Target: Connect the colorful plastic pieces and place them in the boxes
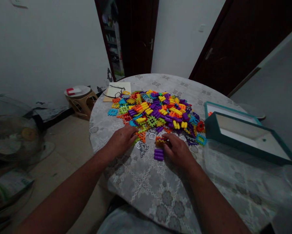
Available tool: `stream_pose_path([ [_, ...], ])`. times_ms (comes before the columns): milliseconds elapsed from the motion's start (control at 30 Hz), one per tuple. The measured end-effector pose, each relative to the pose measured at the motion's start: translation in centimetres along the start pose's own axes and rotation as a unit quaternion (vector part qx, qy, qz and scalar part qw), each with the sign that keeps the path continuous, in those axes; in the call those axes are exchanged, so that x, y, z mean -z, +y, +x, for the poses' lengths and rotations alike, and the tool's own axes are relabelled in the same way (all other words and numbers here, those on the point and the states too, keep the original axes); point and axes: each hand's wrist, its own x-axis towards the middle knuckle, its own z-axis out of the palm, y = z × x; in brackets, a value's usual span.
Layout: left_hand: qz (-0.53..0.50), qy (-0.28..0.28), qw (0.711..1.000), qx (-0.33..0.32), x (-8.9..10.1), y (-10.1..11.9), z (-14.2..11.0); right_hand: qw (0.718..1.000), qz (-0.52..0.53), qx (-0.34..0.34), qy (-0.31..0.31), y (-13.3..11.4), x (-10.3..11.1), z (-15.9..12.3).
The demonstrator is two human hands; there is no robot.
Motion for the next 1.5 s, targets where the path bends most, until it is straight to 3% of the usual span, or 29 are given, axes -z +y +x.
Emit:
stream_pose_path([
  [200,0.078,-0.028,0.996,0.028,-1.2,1.4,0.5,1.000,0.001,-0.008,0.001,0.3,-0.2,-0.1],
  [467,0.099,-0.049,0.993,0.028,-1.3,1.2,2.2,1.000,0.007,-0.006,0.012,0.3,-0.2,-0.1],
  [700,0.108,-0.041,0.993,-0.008,-1.9,2.2,2.5,0.999,0.011,-0.005,0.034,0.4,-0.3,-0.1],
  [900,-0.070,0.071,0.994,-0.044,-2.8,2.3,3.0,0.998,0.037,0.011,0.049,0.0,-0.1,0.1],
  [1033,-0.190,0.012,0.981,-0.033,-3.4,4.3,3.7,0.996,0.065,0.033,0.051,-0.4,0.3,0.3],
  [1233,-0.244,-0.038,0.969,0.010,-5.0,6.0,4.0,0.993,0.086,0.014,0.084,0.0,0.6,0.4],
  [1400,-0.255,-0.026,0.966,0.004,-5.8,5.6,3.9,0.991,0.100,0.010,0.085,0.3,0.4,0.5],
  [1500,-0.216,-0.013,0.976,-0.033,-6.2,5.5,3.8,0.995,0.090,0.000,0.046,0.2,0.3,0.3],
])
